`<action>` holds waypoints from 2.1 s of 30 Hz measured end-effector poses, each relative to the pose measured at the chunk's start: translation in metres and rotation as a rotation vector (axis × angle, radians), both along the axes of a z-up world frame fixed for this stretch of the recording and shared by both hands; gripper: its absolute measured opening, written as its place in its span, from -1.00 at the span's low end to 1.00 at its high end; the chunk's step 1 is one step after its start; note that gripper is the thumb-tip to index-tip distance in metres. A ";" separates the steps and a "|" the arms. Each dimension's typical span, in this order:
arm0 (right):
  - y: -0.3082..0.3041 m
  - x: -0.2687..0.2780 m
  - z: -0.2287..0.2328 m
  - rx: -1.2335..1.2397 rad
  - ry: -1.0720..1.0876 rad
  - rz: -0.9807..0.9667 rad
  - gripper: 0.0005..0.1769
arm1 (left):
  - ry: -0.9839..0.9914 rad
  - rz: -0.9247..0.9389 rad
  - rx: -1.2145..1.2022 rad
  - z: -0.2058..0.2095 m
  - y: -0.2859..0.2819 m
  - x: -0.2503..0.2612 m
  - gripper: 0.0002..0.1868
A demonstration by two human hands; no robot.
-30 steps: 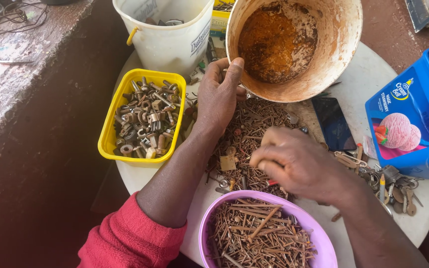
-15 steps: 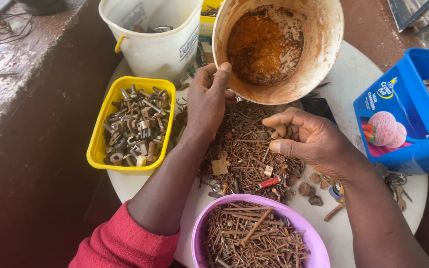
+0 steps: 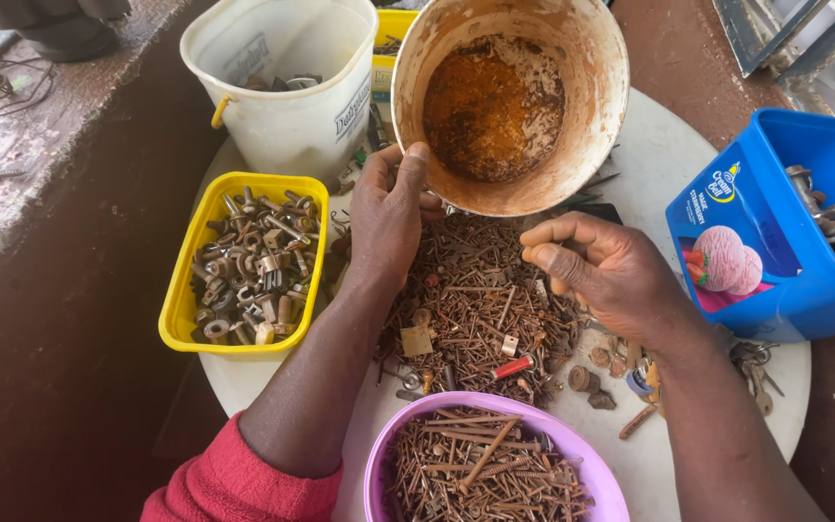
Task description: Sorting through a pile of nails, screws, and other metal fasteners to separate them into different containers
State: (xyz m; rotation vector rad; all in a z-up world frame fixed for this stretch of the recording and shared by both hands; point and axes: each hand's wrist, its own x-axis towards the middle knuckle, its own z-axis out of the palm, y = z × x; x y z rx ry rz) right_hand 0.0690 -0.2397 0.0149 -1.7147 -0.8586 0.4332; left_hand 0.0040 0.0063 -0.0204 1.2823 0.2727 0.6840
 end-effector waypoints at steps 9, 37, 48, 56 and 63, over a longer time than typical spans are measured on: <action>0.033 -0.051 0.033 -0.012 -0.206 0.034 -0.61 | 0.133 0.068 -0.022 0.017 -0.004 -0.003 -0.48; 0.028 -0.014 0.056 -0.616 -0.114 -0.118 -0.67 | 0.186 0.088 0.047 0.024 0.001 -0.005 -0.27; 0.031 -0.010 0.042 -0.530 -0.152 0.147 -0.77 | 0.067 0.086 0.049 -0.002 0.005 0.004 -0.31; 0.013 0.000 0.032 -0.413 -0.078 0.108 -0.77 | 0.028 0.056 0.057 -0.007 0.005 0.006 -0.32; 0.005 0.009 0.008 -0.253 -0.015 0.171 -0.77 | 0.022 0.072 0.033 -0.007 0.005 0.009 -0.32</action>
